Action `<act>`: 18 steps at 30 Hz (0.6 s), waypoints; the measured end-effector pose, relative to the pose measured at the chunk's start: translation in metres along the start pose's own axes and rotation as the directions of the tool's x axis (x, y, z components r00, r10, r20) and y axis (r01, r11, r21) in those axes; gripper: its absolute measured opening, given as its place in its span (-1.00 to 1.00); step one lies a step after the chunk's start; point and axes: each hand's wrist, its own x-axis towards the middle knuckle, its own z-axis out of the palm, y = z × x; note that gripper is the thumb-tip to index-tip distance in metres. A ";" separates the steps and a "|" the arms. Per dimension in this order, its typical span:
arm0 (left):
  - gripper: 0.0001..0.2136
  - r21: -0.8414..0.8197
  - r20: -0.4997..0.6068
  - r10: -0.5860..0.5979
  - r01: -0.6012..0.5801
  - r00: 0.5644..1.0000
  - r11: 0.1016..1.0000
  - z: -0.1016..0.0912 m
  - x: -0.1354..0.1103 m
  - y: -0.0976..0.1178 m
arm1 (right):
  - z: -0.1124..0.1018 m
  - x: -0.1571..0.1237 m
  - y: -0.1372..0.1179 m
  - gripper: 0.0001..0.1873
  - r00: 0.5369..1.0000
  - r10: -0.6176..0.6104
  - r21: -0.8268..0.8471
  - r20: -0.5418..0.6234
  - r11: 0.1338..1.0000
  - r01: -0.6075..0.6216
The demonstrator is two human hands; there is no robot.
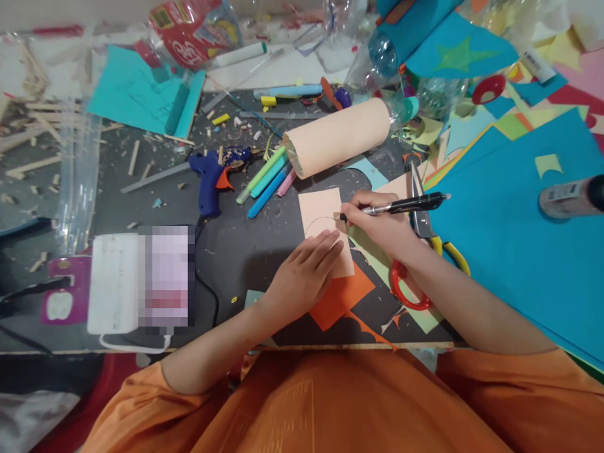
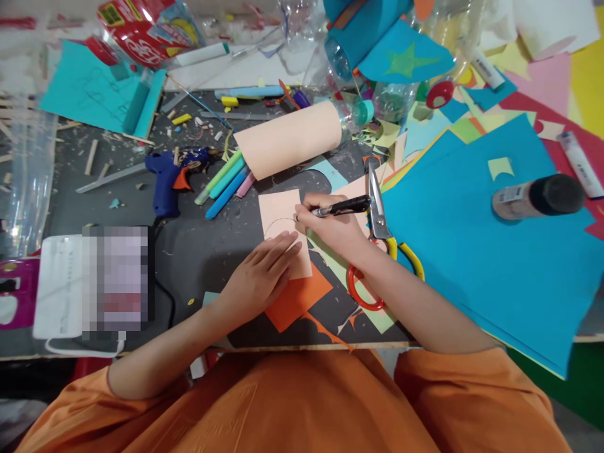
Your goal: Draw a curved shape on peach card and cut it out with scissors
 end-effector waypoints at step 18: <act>-0.64 -0.005 0.001 -0.008 0.008 1.000 1.000 -0.001 0.000 -0.001 | 0.001 0.002 -0.001 -0.60 0.998 0.046 0.117 -0.042 0.992 -0.041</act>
